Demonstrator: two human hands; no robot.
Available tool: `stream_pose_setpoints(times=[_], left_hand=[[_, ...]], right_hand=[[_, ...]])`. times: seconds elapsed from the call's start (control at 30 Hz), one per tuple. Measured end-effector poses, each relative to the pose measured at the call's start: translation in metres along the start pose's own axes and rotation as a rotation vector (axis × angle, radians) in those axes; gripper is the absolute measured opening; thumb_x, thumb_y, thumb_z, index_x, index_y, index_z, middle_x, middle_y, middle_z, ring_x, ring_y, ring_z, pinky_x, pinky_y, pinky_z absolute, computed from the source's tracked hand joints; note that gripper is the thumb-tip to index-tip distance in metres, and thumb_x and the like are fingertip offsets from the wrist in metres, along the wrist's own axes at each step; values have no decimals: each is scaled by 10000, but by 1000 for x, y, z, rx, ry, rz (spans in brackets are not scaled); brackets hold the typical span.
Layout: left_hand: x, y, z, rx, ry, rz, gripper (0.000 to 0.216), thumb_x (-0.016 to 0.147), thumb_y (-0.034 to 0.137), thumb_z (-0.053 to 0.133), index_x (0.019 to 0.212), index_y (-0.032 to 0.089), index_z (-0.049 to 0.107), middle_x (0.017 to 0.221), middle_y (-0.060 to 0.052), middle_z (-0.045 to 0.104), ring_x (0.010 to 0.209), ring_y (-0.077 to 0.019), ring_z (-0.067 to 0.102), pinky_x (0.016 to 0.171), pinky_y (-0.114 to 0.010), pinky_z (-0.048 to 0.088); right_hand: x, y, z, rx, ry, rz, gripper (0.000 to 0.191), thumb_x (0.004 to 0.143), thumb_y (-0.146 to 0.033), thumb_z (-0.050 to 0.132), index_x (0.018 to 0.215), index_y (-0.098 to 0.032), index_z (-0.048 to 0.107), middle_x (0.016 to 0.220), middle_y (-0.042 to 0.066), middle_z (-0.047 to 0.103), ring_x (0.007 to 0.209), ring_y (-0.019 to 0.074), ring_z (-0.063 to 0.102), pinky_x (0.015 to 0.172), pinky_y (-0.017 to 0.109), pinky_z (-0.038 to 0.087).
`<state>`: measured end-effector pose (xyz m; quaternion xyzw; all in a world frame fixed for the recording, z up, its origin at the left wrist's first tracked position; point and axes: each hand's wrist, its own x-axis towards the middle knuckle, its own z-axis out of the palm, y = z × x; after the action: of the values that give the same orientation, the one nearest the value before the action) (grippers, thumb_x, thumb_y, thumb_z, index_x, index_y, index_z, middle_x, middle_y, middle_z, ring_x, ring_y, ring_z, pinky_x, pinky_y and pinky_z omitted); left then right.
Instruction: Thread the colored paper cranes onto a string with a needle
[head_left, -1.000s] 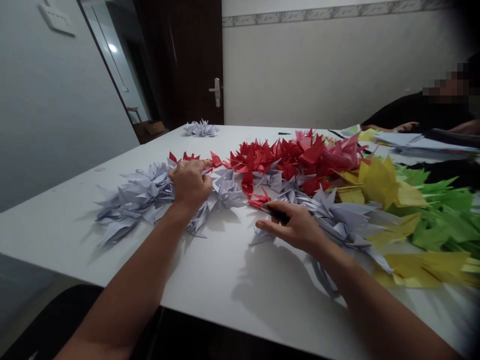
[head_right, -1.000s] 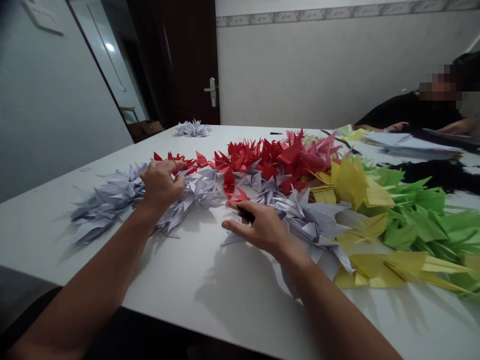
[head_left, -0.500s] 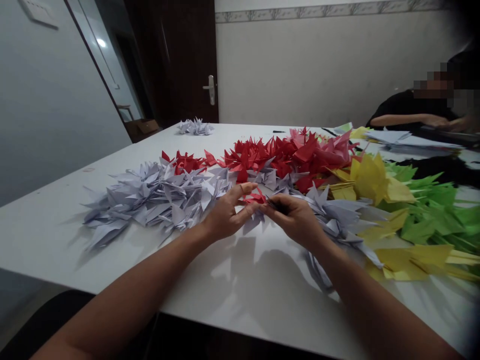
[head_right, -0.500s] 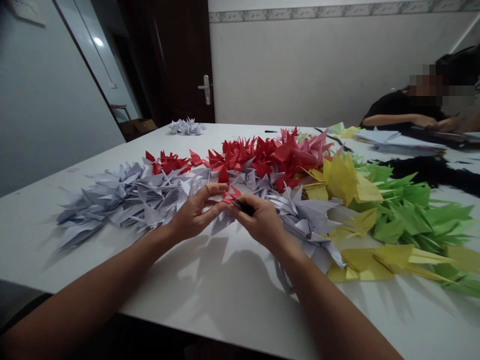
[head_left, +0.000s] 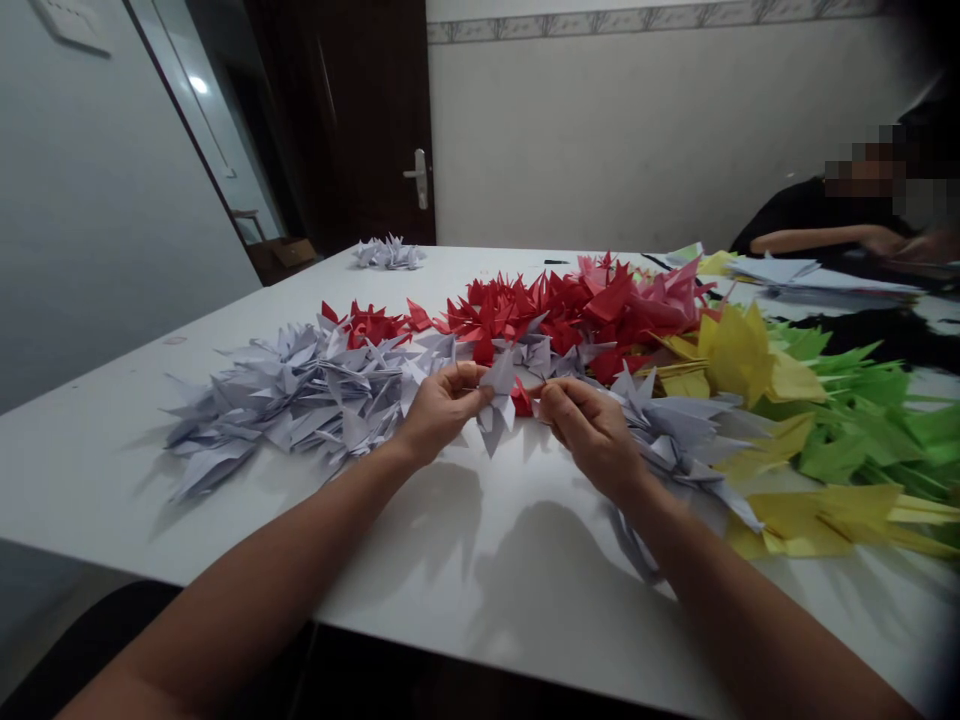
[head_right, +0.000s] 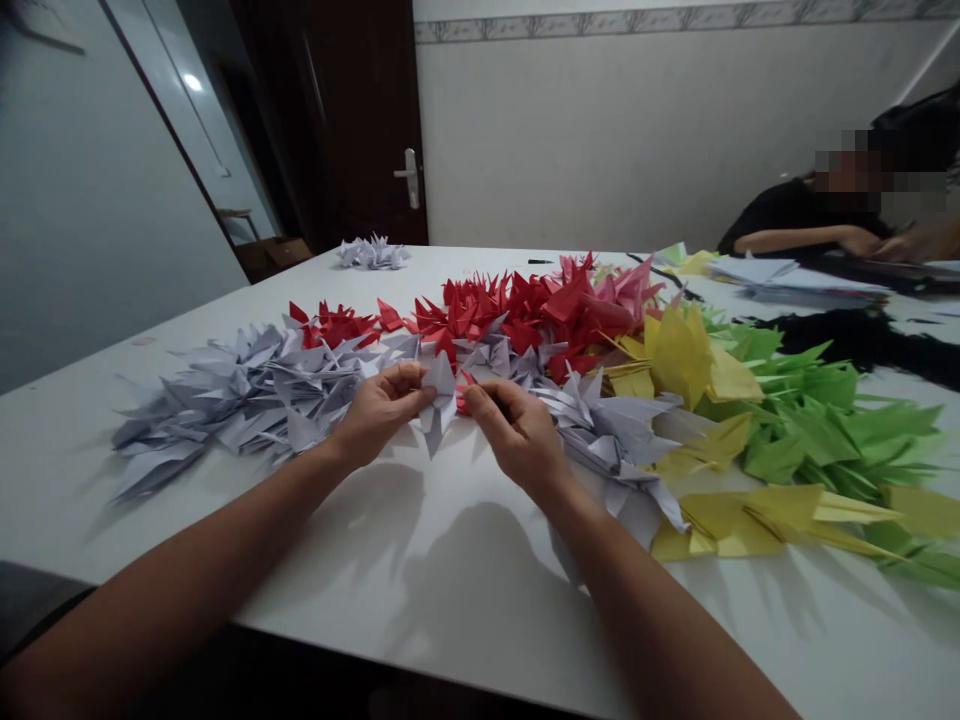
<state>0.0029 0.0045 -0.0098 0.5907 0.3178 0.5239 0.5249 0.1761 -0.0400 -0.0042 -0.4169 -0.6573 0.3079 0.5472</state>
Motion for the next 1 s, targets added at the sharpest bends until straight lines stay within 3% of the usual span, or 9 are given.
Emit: stream_pose_setpoints(times=[0.1, 0.2, 0.3, 0.43, 0.7, 1.0], left_hand=[[3, -3, -5, 41, 53, 5, 267, 671, 335, 734, 811, 136, 624, 699, 9, 601, 585, -78, 522, 544, -189, 409], [2, -4, -5, 109, 6, 54, 229, 702, 334, 706, 806, 141, 641, 726, -2, 622, 625, -92, 541, 583, -199, 421], [-1, -3, -3, 187, -41, 88, 208, 731, 327, 673, 822, 141, 653, 776, -21, 635, 685, -113, 555, 639, -220, 433], [-3, -2, -2, 242, -32, 103, 184, 743, 317, 651, 786, 138, 635, 752, -14, 613, 677, -113, 539, 632, -223, 424], [-3, 1, -1, 320, -5, 93, 186, 741, 325, 633, 729, 141, 610, 685, 8, 569, 621, -103, 499, 573, -214, 395], [-3, -5, -4, 379, -25, 80, 180, 762, 326, 618, 756, 147, 631, 685, 9, 573, 612, -104, 488, 548, -207, 380]], right_hand=[[-3, -2, 3, -62, -5, -54, 277, 843, -405, 503, 890, -171, 643, 750, 24, 639, 640, 129, 565, 562, 237, 427], [-4, 0, 5, -242, -17, -133, 259, 834, -343, 535, 991, -169, 645, 914, 71, 689, 805, 180, 627, 687, 280, 469], [-3, 6, 4, -462, -67, -246, 222, 856, -299, 511, 980, -177, 649, 931, 82, 692, 851, 199, 636, 739, 302, 471], [-3, 9, 2, -637, -124, -319, 216, 876, -284, 489, 971, -175, 650, 894, 82, 688, 807, 200, 638, 712, 295, 473], [-6, 2, 4, -881, -242, -274, 225, 873, -261, 515, 1011, -151, 655, 913, 91, 687, 820, 218, 640, 696, 292, 462], [-9, 4, 7, -1038, -249, -303, 193, 869, -271, 537, 996, -192, 658, 860, 53, 682, 725, 192, 634, 595, 266, 401]])
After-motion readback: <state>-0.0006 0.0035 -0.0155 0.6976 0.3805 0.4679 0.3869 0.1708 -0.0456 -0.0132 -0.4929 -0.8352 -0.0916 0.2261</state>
